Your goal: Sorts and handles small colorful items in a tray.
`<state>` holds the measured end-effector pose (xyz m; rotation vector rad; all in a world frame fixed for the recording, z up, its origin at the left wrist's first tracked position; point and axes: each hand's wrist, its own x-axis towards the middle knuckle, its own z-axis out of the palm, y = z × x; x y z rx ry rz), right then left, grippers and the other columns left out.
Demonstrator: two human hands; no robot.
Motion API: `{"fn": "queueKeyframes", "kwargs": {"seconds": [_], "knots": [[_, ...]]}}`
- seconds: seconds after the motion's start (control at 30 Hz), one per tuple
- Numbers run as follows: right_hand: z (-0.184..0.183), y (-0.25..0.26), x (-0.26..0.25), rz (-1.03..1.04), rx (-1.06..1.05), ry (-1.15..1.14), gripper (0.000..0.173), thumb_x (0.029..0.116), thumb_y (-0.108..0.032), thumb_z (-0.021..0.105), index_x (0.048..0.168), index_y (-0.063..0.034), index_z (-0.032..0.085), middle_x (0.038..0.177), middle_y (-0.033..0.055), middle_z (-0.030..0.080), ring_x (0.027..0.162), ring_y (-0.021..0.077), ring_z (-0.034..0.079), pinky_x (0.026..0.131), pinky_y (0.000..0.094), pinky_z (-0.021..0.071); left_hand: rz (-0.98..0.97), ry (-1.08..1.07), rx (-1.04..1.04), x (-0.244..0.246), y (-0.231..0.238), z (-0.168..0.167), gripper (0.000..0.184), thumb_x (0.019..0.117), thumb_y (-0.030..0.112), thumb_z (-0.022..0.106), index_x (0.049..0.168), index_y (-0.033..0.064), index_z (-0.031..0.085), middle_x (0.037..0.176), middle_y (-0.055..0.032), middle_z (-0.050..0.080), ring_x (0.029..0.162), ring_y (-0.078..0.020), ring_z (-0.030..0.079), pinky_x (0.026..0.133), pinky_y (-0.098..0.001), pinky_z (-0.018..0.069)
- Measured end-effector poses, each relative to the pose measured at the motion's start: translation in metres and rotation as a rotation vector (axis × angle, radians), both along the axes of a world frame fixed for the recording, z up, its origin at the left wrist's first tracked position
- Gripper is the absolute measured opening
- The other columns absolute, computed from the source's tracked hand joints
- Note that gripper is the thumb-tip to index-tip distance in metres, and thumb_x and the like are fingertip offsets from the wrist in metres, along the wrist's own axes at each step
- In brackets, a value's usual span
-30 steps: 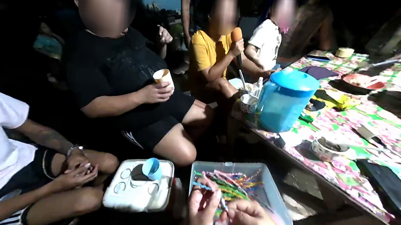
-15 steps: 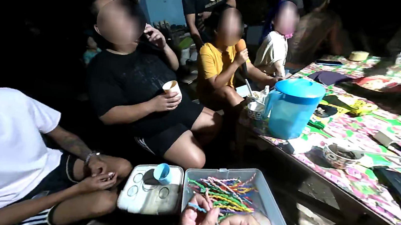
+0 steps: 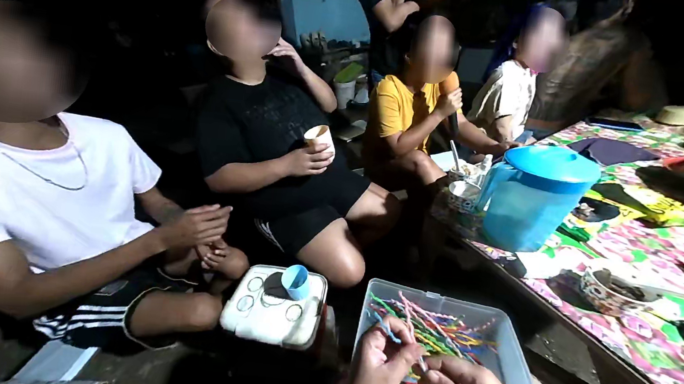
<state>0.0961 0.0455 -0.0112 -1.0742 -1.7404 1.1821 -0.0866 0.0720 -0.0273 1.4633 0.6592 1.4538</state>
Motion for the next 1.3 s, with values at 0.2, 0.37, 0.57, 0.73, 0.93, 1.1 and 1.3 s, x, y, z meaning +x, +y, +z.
{"fn": "queueKeyframes", "kwargs": {"seconds": [0.2,0.37,0.57,0.73,0.93,1.1,1.3], "knots": [[-0.003,-0.010,0.019,0.015,-0.270,0.272,0.015,0.1002,-0.008,0.055,0.097,-0.0061,0.070,0.089,-0.0027,0.075,0.085,0.0064,0.072,0.084,0.0287,0.0598,-0.164,-0.014,-0.093,0.020,-0.002,-0.002,0.012,0.0896,-0.001,0.068,0.094,0.0078,0.062,0.093,0.0052,0.065,0.082,-0.0012,0.064,0.074,-0.0210,0.0572],[-0.003,-0.014,0.024,0.032,-0.301,0.368,0.008,0.0978,-0.009,0.062,0.096,-0.0067,0.069,0.082,-0.0033,0.072,0.077,0.0062,0.069,0.078,0.0272,0.0583,-0.221,-0.025,-0.186,0.021,-0.011,0.001,0.019,0.0849,0.000,0.073,0.090,0.0136,0.063,0.089,0.0076,0.067,0.082,-0.0011,0.065,0.075,-0.0208,0.0569],[0.007,-0.025,0.009,0.123,-0.274,0.359,0.001,0.0942,-0.010,0.069,0.095,-0.0091,0.070,0.082,-0.0049,0.070,0.077,0.0044,0.067,0.077,0.0251,0.0571,-0.218,-0.157,-0.154,0.000,-0.035,0.002,0.022,0.0790,0.013,0.084,0.094,0.0225,0.072,0.091,0.0084,0.071,0.081,-0.0013,0.066,0.071,-0.0193,0.0566],[0.021,-0.038,-0.006,0.323,-0.383,0.373,0.013,0.1042,-0.012,0.053,0.103,-0.0083,0.065,0.086,-0.0060,0.065,0.078,0.0039,0.063,0.078,0.0239,0.0549,-0.148,-0.122,-0.057,-0.021,-0.060,0.009,0.012,0.0856,0.018,0.080,0.093,0.0221,0.072,0.101,0.0045,0.073,0.091,-0.0041,0.069,0.079,-0.0214,0.0581],[0.022,-0.040,-0.025,0.246,-0.194,0.233,0.011,0.0987,-0.017,0.066,0.101,-0.0062,0.068,0.083,-0.0047,0.066,0.074,0.0007,0.060,0.072,0.0214,0.0516,0.111,-0.159,-0.051,-0.027,-0.075,0.016,0.017,0.0829,0.005,0.079,0.092,0.0172,0.071,0.087,0.0059,0.070,0.076,-0.0027,0.067,0.069,-0.0207,0.0586],[0.017,-0.025,-0.029,0.247,-0.226,0.213,0.018,0.1050,-0.013,0.054,0.098,-0.0041,0.068,0.088,-0.0030,0.068,0.080,0.0023,0.064,0.080,0.0239,0.0549,-0.010,-0.266,-0.042,-0.029,-0.057,0.007,0.012,0.0849,0.019,0.081,0.095,0.0233,0.076,0.090,0.0043,0.075,0.078,-0.0040,0.070,0.070,-0.0212,0.0597],[0.016,-0.001,-0.025,0.191,-0.305,0.314,0.019,0.1038,-0.011,0.056,0.106,0.0044,0.068,0.097,0.0052,0.069,0.087,0.0075,0.064,0.085,0.0293,0.0544,0.027,-0.108,-0.002,-0.022,-0.027,0.001,0.021,0.0861,0.014,0.079,0.094,0.0329,0.074,0.097,0.0116,0.073,0.087,-0.0001,0.069,0.076,-0.0186,0.0584]]}}
